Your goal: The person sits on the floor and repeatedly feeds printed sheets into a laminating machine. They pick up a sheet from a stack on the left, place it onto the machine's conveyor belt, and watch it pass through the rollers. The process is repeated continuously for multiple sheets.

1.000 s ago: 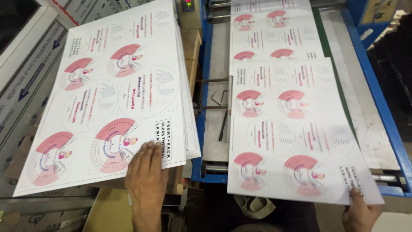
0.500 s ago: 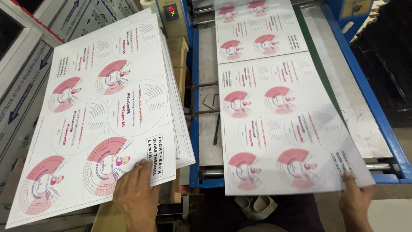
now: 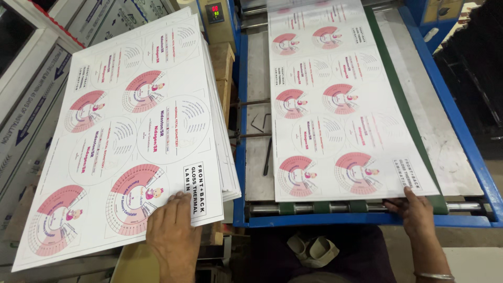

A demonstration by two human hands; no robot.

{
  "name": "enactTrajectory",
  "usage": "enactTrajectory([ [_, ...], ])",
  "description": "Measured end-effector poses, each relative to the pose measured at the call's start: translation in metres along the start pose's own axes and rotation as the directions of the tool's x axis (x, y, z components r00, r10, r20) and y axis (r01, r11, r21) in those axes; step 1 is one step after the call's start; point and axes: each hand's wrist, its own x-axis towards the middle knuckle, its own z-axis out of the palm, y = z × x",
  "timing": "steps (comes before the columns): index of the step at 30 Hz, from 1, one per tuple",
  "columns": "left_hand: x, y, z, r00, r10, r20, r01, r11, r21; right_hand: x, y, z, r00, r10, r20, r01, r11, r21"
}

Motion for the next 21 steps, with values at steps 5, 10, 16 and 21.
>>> enactTrajectory([
  [5,0.009,-0.03,-0.021,0.95,0.213,0.227,-0.187,0.974,-0.13,-0.015,0.005,-0.004,1.0,0.002,0.023,0.0,0.995,-0.101],
  [10,-0.002,-0.03,-0.013,0.99,0.028,0.141,-0.018,0.997,-0.077,-0.045,0.004,0.008,0.995,0.037,0.091,-0.028,0.995,-0.096],
  [16,-0.001,-0.043,-0.005,0.982,0.016,0.188,0.012,0.989,-0.147,-0.087,-0.036,0.07,0.968,0.05,0.244,-0.012,0.988,-0.154],
  [21,0.009,-0.048,-0.012,0.984,-0.081,-0.156,0.028,0.949,-0.313,-0.136,-0.07,0.139,0.868,0.048,0.494,0.016,0.992,-0.123],
])
